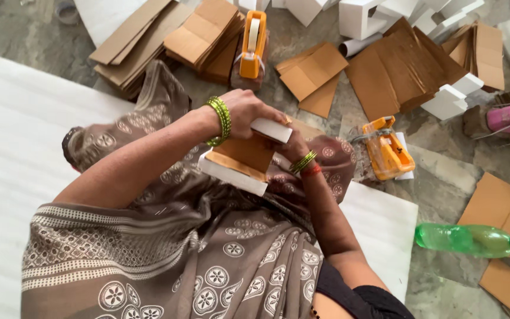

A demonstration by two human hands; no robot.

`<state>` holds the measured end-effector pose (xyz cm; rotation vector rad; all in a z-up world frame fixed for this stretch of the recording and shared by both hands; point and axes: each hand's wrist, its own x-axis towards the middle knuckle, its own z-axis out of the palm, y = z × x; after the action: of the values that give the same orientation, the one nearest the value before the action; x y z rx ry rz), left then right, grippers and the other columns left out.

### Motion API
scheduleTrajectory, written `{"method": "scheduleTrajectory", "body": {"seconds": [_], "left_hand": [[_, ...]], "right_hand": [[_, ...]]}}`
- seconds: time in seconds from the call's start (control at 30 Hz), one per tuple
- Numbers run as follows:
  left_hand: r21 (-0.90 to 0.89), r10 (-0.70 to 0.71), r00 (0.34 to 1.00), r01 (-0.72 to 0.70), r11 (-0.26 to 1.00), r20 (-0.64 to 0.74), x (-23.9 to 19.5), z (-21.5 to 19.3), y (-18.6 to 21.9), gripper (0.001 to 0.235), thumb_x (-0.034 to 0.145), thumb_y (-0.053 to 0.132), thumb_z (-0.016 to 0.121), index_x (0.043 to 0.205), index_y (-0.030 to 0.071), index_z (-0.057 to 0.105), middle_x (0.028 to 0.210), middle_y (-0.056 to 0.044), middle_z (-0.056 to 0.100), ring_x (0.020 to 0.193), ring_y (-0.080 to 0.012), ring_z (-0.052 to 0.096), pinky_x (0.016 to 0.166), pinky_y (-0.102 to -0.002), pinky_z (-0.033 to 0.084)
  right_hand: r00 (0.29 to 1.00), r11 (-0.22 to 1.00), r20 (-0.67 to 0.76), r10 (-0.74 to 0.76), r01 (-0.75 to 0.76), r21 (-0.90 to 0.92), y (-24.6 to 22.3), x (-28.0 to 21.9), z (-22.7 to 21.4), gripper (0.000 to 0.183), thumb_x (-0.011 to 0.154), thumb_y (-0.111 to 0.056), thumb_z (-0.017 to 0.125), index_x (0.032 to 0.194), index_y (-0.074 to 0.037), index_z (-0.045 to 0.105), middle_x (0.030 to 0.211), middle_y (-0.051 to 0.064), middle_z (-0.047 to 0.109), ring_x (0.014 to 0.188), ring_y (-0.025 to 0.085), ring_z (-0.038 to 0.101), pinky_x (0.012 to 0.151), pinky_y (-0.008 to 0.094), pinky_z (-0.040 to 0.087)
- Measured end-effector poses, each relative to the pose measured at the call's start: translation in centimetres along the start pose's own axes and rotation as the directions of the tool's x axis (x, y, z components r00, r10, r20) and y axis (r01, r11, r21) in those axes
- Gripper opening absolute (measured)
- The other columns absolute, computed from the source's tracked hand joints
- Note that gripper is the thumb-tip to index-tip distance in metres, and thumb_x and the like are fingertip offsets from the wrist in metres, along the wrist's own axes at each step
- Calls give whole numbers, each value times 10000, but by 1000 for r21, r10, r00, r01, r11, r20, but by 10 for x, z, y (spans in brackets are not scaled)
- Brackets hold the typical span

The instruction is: The person folds cardboard pieces into small containers, places foam blocks inside them, and secures the assemblies with adhesive tape from a dispenser.

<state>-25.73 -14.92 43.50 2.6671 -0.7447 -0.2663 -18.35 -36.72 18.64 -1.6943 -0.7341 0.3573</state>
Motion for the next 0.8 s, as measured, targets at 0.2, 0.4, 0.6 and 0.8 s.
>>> {"method": "scheduleTrajectory", "body": {"seconds": [0.2,0.4,0.6,0.8], "left_hand": [[29,137,911,-136,990,-388,-27,25,4,661,690,44,757,1307,261,664,1270,-67,711,1140,-262,689,1013,-420,533],[-462,-68,815,-254,850,-575,-30,81,-32,797,728,-88,758,1439,129,469,1393,-80,595,1318,-237,569,1150,-354,504],[-779,-128,914,-247,576,-384,-20,109,-75,622,797,-178,629,1342,99,512,1206,-50,639,1224,-142,600,1051,-289,513],[-832,-188,884,-304,463,-428,11,133,-143,605,731,-210,598,1271,61,564,1180,-33,655,1169,-125,607,1016,-279,517]], "right_hand": [[994,925,-108,10,32,378,-21,-25,10,405,834,14,698,1235,18,644,1088,74,762,954,138,748,831,311,630],[995,992,-99,34,-22,125,-11,-35,1,224,1008,-3,586,1224,34,634,1102,130,762,959,184,755,814,317,655],[953,462,32,300,-175,870,-17,5,13,430,1066,-324,504,1363,-15,540,1143,250,721,896,334,739,741,380,622],[918,297,-68,390,-55,953,53,52,50,568,989,-476,497,1375,-62,447,1263,274,623,1059,462,687,842,533,631]]}}
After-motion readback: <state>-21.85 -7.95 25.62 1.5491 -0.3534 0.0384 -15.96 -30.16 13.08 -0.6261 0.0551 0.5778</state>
